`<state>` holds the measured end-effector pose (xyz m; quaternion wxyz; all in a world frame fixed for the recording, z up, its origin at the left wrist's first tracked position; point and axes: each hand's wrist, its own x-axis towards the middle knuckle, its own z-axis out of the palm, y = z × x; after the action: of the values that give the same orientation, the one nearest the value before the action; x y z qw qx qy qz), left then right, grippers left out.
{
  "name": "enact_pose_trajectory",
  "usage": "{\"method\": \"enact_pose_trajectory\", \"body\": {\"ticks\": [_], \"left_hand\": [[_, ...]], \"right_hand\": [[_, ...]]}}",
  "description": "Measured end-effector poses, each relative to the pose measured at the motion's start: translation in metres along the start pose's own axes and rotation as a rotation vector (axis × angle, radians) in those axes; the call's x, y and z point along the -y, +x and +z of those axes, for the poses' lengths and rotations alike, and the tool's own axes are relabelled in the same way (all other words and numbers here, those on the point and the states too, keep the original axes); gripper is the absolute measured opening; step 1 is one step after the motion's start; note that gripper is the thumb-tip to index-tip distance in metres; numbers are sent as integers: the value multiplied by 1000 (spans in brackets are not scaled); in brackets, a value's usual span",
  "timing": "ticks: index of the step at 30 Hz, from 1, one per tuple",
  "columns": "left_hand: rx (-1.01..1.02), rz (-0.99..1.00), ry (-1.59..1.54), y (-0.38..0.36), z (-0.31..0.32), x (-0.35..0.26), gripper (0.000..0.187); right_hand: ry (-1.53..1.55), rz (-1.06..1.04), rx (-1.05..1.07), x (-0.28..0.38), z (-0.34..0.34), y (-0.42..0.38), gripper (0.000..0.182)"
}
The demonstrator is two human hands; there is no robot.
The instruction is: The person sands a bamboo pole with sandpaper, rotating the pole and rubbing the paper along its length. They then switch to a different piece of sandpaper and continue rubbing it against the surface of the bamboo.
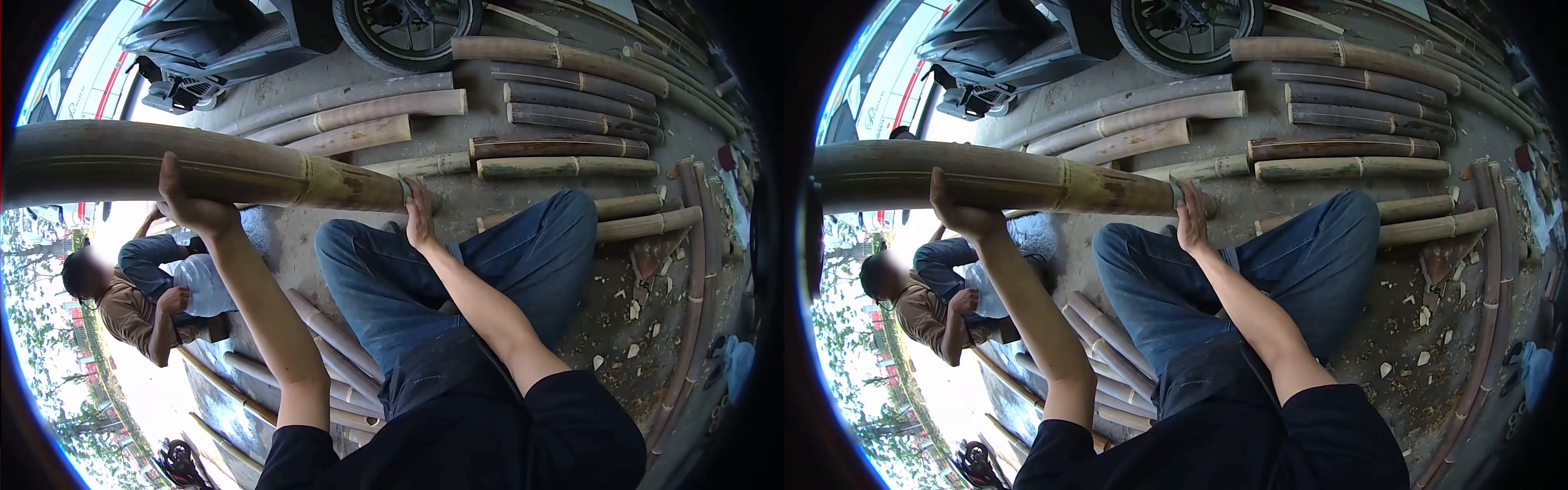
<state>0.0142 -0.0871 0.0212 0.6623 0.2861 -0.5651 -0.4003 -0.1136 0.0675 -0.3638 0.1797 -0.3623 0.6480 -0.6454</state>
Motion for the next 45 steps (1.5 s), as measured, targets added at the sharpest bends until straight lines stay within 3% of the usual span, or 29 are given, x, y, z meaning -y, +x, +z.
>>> {"method": "enact_pose_trajectory", "body": {"ticks": [2, 4, 6, 8, 10, 12, 13, 14, 16, 18, 20, 21, 22, 24, 25, 28, 30, 32, 34, 36, 38, 40, 42, 45], "left_hand": [[-56, -30, -18, -4, 2, 0, 59], [56, 68, -18, 0, 8, 2, 60], [67, 64, -15, -3, 12, -2, 61], [76, 19, -31, -6, 14, -4, 60], [68, 45, -30, -10, 20, -6, 59], [99, 134, 12, -10, 31, -8, 58], [89, 143, 9, -9, 32, -7, 57], [95, 135, 19, -9, 32, -7, 57], [107, 101, 11, -11, 32, -8, 57], [104, 96, 19, -12, 30, -7, 57], [127, 117, 21, -5, 34, -6, 57], [116, 113, 7, -4, 33, -5, 58], [99, 100, -3, -6, 30, -4, 58], [90, 58, 13, -5, 24, -3, 59], [83, 37, -1, -2, 18, -1, 60], [75, 34, -32, 4, 14, 3, 61], [62, 19, -17, 4, 7, 4, 62], [51, -11, -7, 6, 0, 3, 64], [56, -20, -24, 12, -15, 8, 65], [78, -20, -39, 19, -23, 11, 66], [40, -45, -44, 20, -32, 12, 65], [-5, -93, -66, 18, -38, 12, 64], [-25, -114, -65, 20, -47, 12, 62], [-26, -20, -56, 23, -51, 17, 62]], "right_hand": [[-7, 43, 0, -19, -7, -8, 56], [60, 410, -47, -82, 3, -4, 55], [36, 399, -16, -45, -11, -1, 58], [69, 256, 151, -3, -33, 6, 61], [80, 241, 98, -43, -24, -1, 60], [234, 493, -44, -98, -8, -4, 55], [383, 469, -38, -131, 0, -7, 56], [387, 483, -40, -109, -3, -11, 56], [174, 269, 103, -43, -28, -4, 53], [253, 302, 144, -88, -29, -13, 53], [180, 559, 67, -157, -4, -16, 55], [361, 712, 79, -134, -11, -13, 57], [366, 724, 79, -113, -12, -17, 57], [23, 260, 10, -79, -15, -23, 57], [50, 307, 106, -76, -29, -23, 56], [132, 469, 104, -106, -22, -21, 56], [102, 471, 147, -46, -25, -18, 57], [-59, 157, 47, -32, -21, -28, 58], [-77, 131, 54, -53, -23, -29, 58], [-121, 369, 48, -69, -14, -28, 59], [-168, 323, 71, -38, -9, -25, 57], [-201, -11, 76, 10, -10, -20, 56], [-279, 26, 43, -9, -4, -27, 53], [-427, 328, 56, -18, -1, -19, 51]]}}
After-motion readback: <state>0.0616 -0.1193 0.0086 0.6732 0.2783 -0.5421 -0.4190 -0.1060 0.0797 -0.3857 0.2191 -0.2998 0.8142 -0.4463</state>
